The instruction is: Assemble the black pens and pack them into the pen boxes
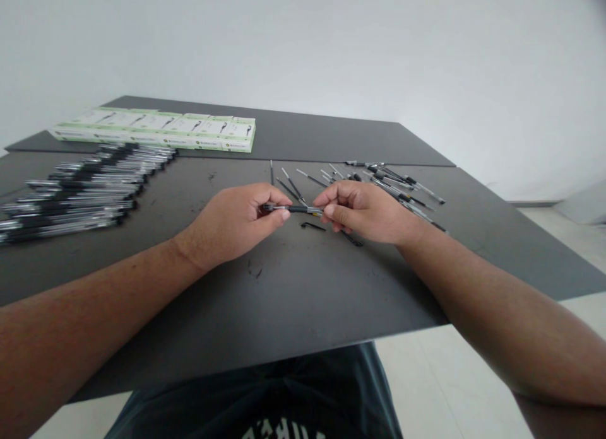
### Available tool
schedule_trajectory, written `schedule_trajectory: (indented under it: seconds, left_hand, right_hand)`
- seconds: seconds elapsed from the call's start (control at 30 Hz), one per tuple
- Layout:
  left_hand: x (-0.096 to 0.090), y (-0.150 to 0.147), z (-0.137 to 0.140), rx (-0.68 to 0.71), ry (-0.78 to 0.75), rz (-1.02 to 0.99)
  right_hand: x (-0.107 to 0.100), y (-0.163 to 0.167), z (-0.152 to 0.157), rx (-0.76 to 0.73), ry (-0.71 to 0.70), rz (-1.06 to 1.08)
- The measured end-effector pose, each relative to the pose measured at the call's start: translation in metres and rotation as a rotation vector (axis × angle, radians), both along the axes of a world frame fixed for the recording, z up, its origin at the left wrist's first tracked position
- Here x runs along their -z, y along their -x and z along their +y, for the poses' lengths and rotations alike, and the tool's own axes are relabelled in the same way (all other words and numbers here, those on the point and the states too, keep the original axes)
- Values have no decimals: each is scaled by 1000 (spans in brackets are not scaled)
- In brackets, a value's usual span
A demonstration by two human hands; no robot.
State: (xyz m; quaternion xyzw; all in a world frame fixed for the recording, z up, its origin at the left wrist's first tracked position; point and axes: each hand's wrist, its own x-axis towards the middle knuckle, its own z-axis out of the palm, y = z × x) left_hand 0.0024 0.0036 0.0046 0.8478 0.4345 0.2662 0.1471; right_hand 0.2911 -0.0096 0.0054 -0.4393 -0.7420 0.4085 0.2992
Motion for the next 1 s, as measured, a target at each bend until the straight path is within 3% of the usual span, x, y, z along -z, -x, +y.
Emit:
schedule_trajectory:
  seconds: [0.1, 0.33, 0.53, 0.8, 1.0]
  left_hand:
    - [1, 0, 1, 2, 1, 2]
    - [3, 0, 1, 54, -32, -15]
    - [0, -1, 0, 47, -13, 31]
    - [-3, 0, -1, 22, 22, 63]
    - [-1, 2, 2, 187, -149, 163]
  right_hand:
    - [1, -1, 1, 4, -29, -9]
    - [-4, 2, -1, -16, 80, -3]
    - [-3, 0, -1, -1, 18, -8]
    - [-1, -1, 0, -23, 38, -22]
    - [-6, 4, -3, -7, 113, -36]
